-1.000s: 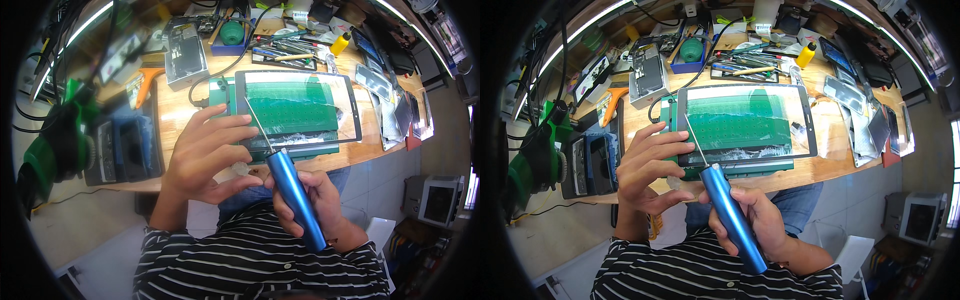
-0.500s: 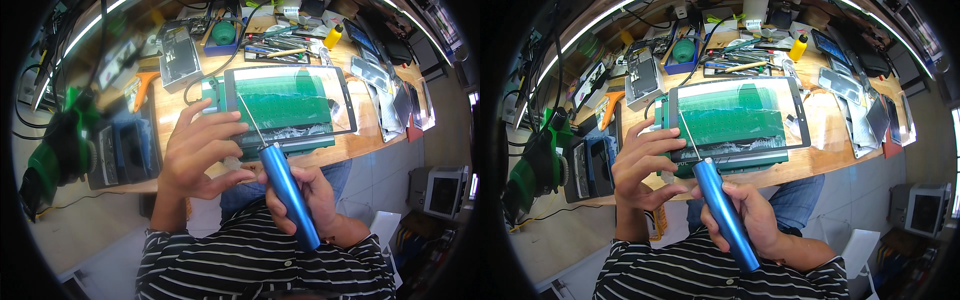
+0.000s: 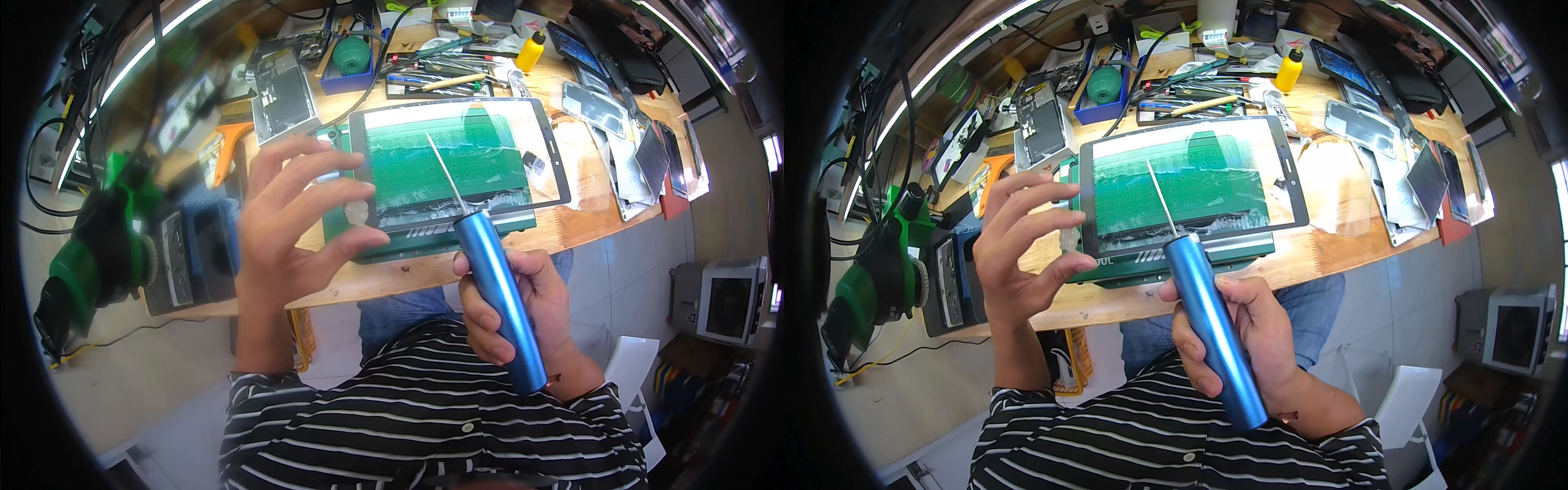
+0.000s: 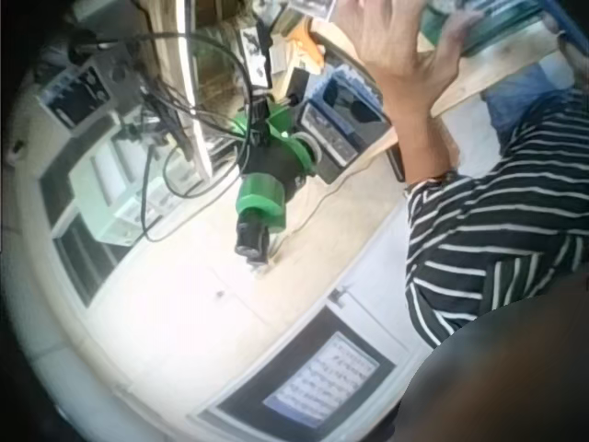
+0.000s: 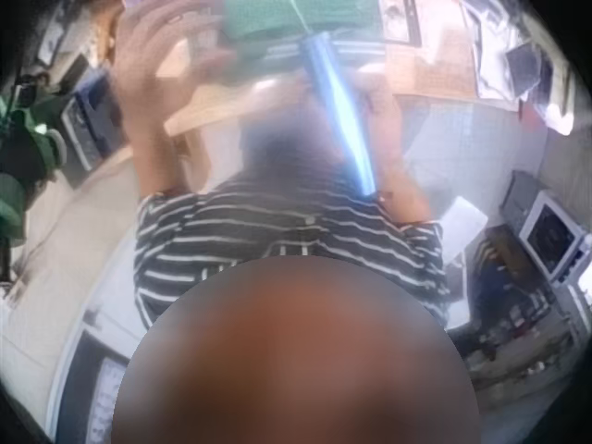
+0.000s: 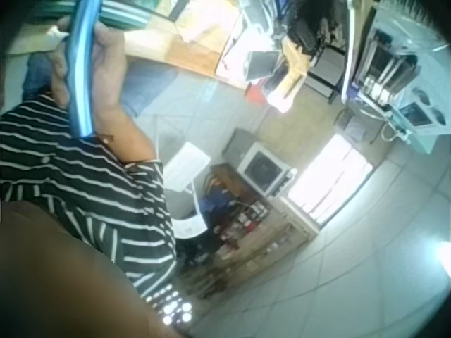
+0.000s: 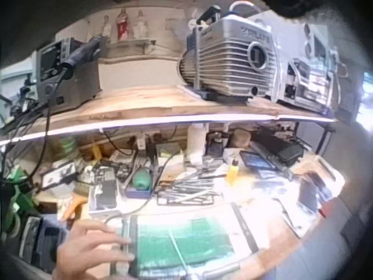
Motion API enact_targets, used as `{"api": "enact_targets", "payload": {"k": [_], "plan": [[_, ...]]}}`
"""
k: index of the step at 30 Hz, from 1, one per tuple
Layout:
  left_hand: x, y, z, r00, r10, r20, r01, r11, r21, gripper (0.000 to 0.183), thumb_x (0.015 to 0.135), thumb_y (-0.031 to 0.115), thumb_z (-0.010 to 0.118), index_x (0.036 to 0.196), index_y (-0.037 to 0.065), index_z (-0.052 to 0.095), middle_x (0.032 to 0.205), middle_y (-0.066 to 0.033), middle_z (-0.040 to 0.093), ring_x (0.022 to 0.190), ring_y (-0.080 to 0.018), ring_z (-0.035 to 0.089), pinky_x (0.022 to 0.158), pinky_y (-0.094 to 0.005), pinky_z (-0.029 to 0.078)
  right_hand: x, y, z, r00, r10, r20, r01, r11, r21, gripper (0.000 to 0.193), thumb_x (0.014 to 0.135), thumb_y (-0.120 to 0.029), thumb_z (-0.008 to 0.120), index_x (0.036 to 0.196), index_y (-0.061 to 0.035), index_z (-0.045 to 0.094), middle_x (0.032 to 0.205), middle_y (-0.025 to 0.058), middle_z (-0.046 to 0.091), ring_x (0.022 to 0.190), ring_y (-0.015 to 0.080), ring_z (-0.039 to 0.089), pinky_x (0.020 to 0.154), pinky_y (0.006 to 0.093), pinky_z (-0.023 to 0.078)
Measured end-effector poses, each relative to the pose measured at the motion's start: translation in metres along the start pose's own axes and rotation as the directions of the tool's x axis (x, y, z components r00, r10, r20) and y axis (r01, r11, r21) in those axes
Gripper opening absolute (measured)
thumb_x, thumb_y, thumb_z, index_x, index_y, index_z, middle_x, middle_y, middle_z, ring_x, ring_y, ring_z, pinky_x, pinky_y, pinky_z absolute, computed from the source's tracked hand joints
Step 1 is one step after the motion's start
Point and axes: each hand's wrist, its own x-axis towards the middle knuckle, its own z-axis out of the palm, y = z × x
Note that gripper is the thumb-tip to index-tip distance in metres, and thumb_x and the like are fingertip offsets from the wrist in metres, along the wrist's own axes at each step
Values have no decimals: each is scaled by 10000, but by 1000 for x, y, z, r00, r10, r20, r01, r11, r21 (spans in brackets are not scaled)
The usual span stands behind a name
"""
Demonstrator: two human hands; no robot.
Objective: The person uses a blue electric screwdriver to remove screws from a tablet screen placed on a green heating plate. They then lift the screen, set it aside, and handle a white replacement screen and a protective film.
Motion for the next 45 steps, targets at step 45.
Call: {"api": "enact_targets", "payload": {"k": [45], "plan": [[59, 15, 28, 970, 70, 231, -89, 993, 72, 278, 823, 106, 746, 1094, 54, 709, 1058, -98, 687, 1055, -307, 609, 923, -415, 461, -17, -6, -27, 992, -117, 54, 115, 992, 45, 538, 1048, -357, 242, 1254, 82, 475, 699, 127, 550, 429, 197, 550, 396, 284, 490]]}}
